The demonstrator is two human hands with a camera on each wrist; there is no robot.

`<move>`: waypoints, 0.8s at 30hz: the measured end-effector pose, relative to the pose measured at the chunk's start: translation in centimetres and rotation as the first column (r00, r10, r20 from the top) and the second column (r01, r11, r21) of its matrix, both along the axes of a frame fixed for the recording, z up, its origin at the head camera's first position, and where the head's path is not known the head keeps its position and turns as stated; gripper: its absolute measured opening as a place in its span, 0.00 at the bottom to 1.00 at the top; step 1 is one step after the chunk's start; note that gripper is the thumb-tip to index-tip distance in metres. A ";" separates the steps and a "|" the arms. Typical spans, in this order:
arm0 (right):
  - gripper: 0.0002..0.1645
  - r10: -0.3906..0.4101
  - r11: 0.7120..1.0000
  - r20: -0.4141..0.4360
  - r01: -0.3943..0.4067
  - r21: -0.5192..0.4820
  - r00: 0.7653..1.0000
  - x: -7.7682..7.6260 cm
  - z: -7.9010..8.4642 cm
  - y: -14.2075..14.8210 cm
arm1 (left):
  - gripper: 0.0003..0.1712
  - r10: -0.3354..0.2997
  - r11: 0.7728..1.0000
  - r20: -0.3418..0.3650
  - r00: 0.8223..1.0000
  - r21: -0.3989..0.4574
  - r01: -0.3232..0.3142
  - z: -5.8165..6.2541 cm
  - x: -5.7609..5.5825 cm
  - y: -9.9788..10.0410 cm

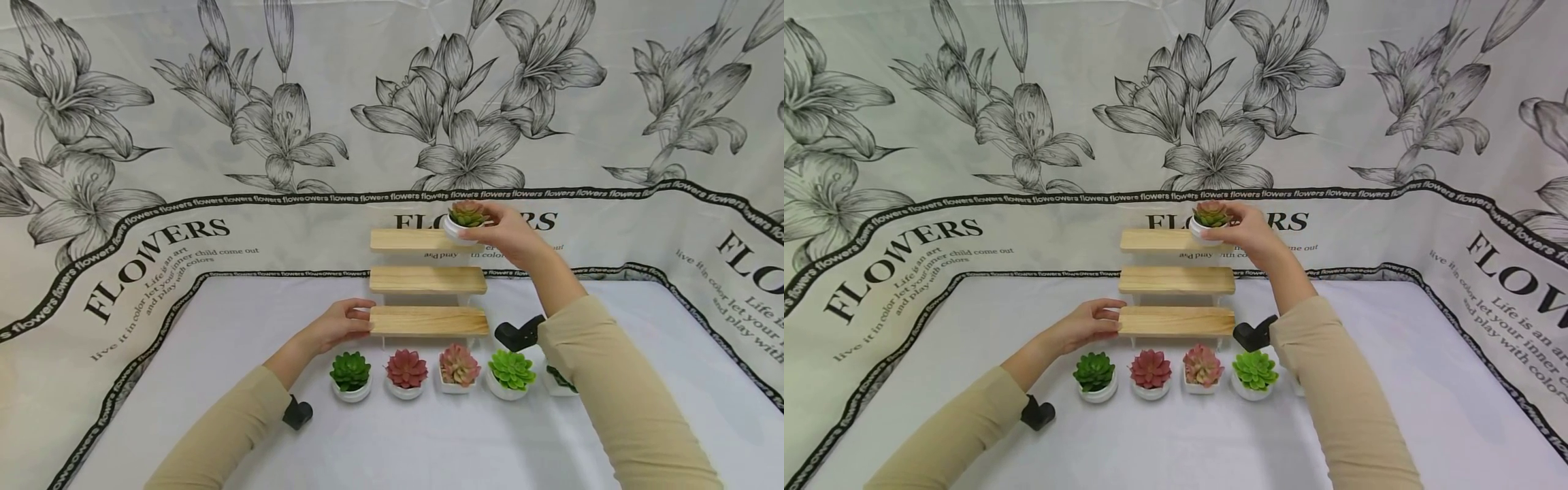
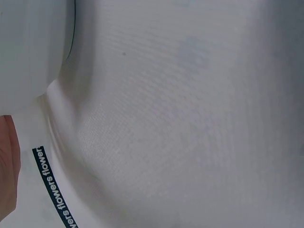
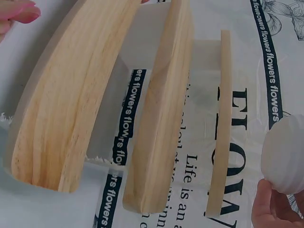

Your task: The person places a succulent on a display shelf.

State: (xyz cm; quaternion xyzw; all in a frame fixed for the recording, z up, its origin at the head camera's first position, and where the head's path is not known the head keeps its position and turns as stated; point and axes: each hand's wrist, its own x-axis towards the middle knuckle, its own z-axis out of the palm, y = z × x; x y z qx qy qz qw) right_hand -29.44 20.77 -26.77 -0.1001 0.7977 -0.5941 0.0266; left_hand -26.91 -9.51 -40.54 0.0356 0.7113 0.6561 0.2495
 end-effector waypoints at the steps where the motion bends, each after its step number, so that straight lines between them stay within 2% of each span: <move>1: 0.38 -0.007 1.000 -0.002 0.007 0.001 1.000 -0.1 -0.1 -0.2 | 0.29 0.003 1.000 0.002 1.000 0.000 -0.003 0.0 0.0 0.0; 15: 0.34 -0.041 0.999 0.026 0.042 -0.028 0.999 -1.4 -1.5 -3.8 | 0.29 0.006 1.000 0.003 1.000 -0.002 -0.006 -0.2 -0.2 0.0; 24: 0.34 -0.017 0.997 0.026 0.019 -0.074 1.000 -2.2 -2.1 -6.1 | 0.29 0.016 1.000 0.016 1.000 -0.004 -0.016 0.0 -0.2 0.0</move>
